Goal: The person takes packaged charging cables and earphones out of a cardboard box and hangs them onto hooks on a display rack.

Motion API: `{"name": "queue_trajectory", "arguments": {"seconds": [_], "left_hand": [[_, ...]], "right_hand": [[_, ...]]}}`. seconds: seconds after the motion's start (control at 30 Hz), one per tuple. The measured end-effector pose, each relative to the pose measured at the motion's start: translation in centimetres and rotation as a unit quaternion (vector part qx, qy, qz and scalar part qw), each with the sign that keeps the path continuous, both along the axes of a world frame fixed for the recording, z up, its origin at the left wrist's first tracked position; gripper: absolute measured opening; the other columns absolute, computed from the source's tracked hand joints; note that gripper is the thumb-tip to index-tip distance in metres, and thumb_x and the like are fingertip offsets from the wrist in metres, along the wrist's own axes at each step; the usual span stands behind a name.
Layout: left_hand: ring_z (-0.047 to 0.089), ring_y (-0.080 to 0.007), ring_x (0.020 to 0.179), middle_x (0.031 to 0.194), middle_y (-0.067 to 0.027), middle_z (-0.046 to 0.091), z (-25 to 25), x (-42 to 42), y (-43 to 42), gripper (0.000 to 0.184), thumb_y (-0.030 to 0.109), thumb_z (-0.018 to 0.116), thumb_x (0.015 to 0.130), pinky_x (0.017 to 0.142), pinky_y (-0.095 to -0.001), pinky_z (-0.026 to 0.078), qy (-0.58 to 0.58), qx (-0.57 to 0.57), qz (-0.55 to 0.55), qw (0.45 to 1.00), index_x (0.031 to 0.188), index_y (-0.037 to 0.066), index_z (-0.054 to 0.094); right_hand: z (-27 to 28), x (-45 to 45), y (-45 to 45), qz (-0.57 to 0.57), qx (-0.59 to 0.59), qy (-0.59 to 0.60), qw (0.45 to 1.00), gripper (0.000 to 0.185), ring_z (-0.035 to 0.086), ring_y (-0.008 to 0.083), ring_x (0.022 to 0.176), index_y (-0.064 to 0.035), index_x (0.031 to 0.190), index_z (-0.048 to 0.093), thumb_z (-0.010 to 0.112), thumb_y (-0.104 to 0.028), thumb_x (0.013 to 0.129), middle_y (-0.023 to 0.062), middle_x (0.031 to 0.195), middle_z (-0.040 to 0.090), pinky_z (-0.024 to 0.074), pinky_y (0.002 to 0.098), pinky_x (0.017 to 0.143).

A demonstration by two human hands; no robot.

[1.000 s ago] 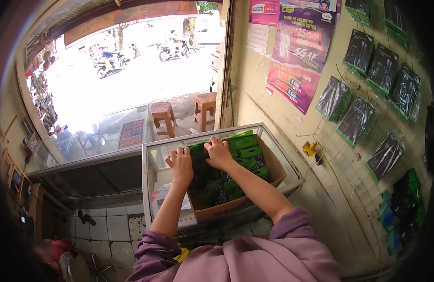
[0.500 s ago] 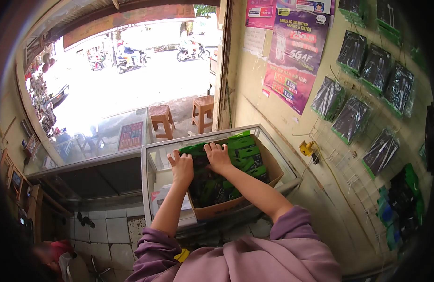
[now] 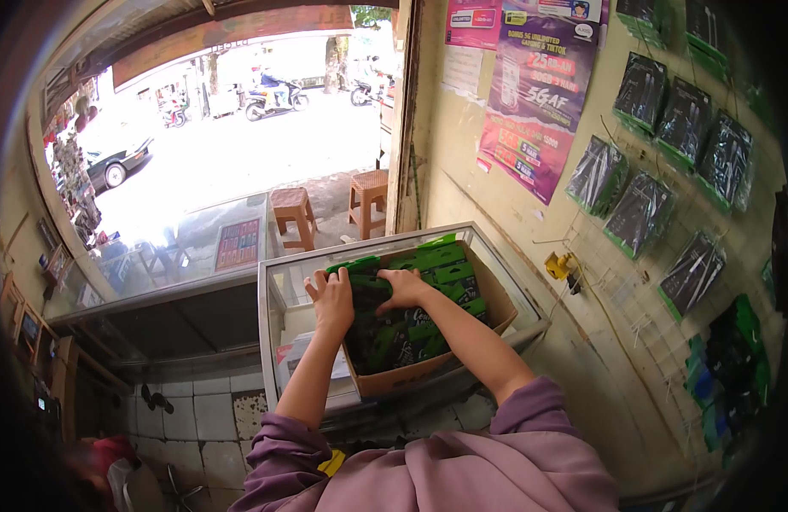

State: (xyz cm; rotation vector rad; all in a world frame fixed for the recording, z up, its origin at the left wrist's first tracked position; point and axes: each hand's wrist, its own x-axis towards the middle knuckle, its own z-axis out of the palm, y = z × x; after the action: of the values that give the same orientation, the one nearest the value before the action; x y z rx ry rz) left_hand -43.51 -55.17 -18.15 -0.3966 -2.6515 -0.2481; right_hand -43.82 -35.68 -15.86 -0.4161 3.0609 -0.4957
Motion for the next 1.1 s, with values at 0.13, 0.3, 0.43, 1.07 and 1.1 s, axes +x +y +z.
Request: {"name": "queue_trajectory", "arguments": {"seconds": [0.13,0.3,0.43,1.07,1.1], "left_hand": [[0.045,-0.0345,0.124,0.11,-0.0132,0.065,-0.5,-0.5,-0.3,0.073,0.018,0.089,0.058,0.106,-0.0618,0.022,-0.007,-0.001,-0.012,1.0,0.118,0.007,0.049],[0.047,-0.033,0.123,0.103,-0.0117,0.068,2.4,1.5,-0.6,0.073,0.017,0.089,0.06,0.107,-0.0612,0.022,-0.06,0.031,-0.016,0.998,0.122,0.007,0.05],[0.057,-0.0325,0.114,0.102,-0.0113,0.069,3.5,1.1,-1.1,0.08,0.019,0.089,0.065,0.108,-0.0621,0.021,-0.073,0.264,-0.065,0.96,0.131,0.007,0.046],[0.062,-0.0181,0.101,0.141,-0.0128,0.04,9.1,19.1,14.5,0.059,-0.003,0.081,0.073,0.07,-0.0274,0.059,-0.119,0.448,-0.374,0.804,0.124,-0.001,0.051],[0.061,-0.0184,0.105,0.143,-0.0124,0.038,9.4,20.6,16.0,0.051,-0.004,0.081,0.073,0.07,-0.0272,0.059,-0.124,0.47,-0.397,0.779,0.117,-0.002,0.055]], "right_hand": [[0.9,0.6,-0.9,0.059,0.033,-0.01,0.998,0.087,0.064,0.0359,0.11,-0.0031,0.129,0.056,0.092,-0.033,0.056,0.0184,0.115,0.068,0.0497,0.0457,0.094],[1.0,0.5,-1.0,0.108,-0.008,0.015,0.994,0.078,0.065,0.0387,0.104,-0.0017,0.122,0.059,0.092,-0.028,0.056,0.0226,0.107,0.068,0.0529,0.0427,0.09],[3.7,0.6,0.5,0.081,-0.175,0.105,0.976,0.066,0.067,0.0382,0.096,-0.0002,0.112,0.064,0.091,-0.026,0.058,0.023,0.099,0.069,0.0532,0.0396,0.086],[14.9,29.4,14.3,0.03,-0.54,0.356,0.762,0.06,0.059,0.0177,0.117,-0.0027,0.129,0.051,0.079,0.007,0.076,0.0078,0.127,0.059,0.0508,0.0327,0.097],[14.5,31.6,15.2,0.029,-0.514,0.381,0.768,0.061,0.058,0.0187,0.12,-0.0032,0.129,0.053,0.08,0.007,0.075,0.0076,0.129,0.059,0.0479,0.0343,0.101]]}}
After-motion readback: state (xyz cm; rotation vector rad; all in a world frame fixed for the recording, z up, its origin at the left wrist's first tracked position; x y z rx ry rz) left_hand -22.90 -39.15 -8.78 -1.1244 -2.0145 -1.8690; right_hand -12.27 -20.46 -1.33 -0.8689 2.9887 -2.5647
